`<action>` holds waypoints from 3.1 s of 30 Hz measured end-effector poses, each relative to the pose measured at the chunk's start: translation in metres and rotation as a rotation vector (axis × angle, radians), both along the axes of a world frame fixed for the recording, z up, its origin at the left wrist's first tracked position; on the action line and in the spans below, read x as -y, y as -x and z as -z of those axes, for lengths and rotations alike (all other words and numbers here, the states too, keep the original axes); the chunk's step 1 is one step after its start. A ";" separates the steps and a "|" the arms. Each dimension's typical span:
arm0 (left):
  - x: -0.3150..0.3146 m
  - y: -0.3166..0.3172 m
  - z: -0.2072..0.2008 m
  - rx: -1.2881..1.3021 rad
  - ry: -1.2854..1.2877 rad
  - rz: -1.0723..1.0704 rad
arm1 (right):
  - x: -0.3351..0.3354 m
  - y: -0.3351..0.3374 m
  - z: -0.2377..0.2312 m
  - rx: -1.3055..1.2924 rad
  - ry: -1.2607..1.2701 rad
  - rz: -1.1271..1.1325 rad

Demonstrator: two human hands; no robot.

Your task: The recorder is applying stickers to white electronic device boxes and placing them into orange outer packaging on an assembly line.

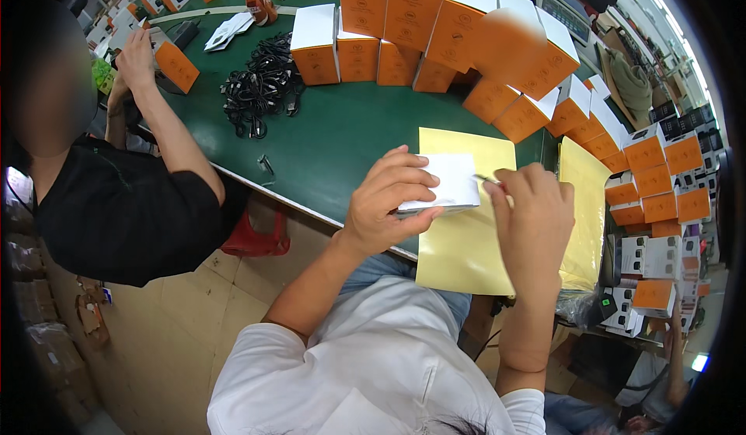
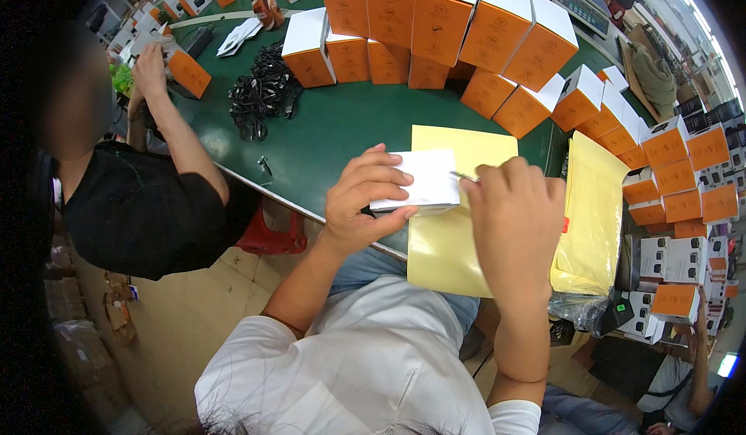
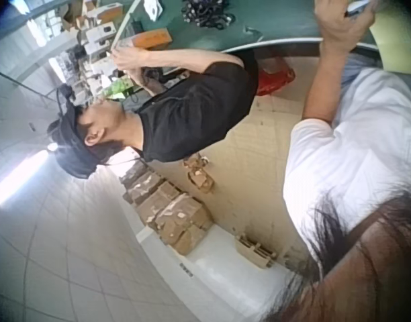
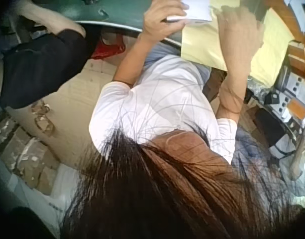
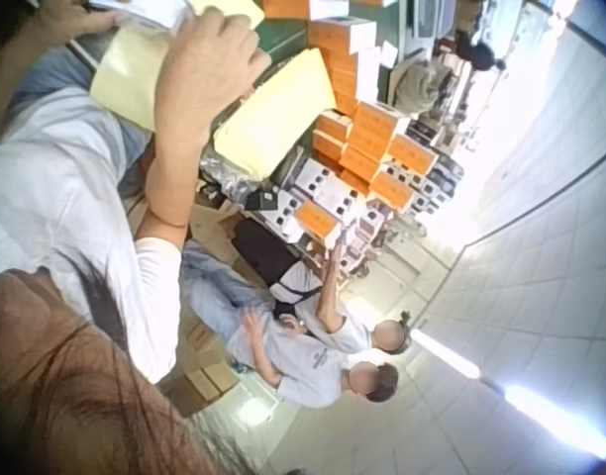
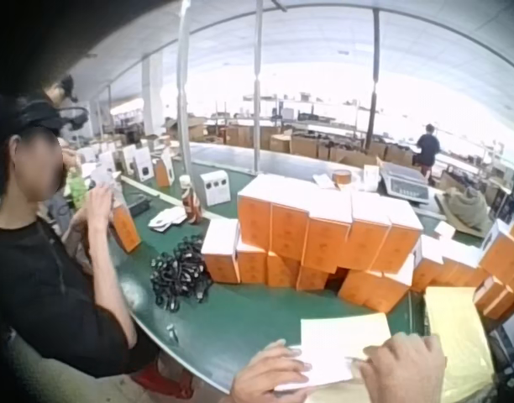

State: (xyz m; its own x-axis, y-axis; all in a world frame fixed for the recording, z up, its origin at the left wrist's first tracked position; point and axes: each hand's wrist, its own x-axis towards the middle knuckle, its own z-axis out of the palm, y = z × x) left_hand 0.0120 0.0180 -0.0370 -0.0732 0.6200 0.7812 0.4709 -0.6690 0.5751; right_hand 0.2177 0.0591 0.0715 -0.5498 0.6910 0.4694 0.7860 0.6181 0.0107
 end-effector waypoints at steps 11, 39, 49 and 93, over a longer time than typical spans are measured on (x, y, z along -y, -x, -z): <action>0.003 -0.002 0.000 0.083 0.095 0.032 | -0.011 0.012 0.010 -0.557 0.816 -0.220; 0.006 0.014 -0.008 -0.206 0.028 0.067 | -0.020 0.000 0.061 -0.702 0.664 -0.553; 0.002 0.003 -0.020 -0.224 0.097 -0.040 | 0.008 -0.058 0.035 -0.883 0.854 -0.253; -0.062 -0.005 0.022 -0.667 0.421 0.429 | -0.017 -0.039 0.061 -0.175 0.663 0.037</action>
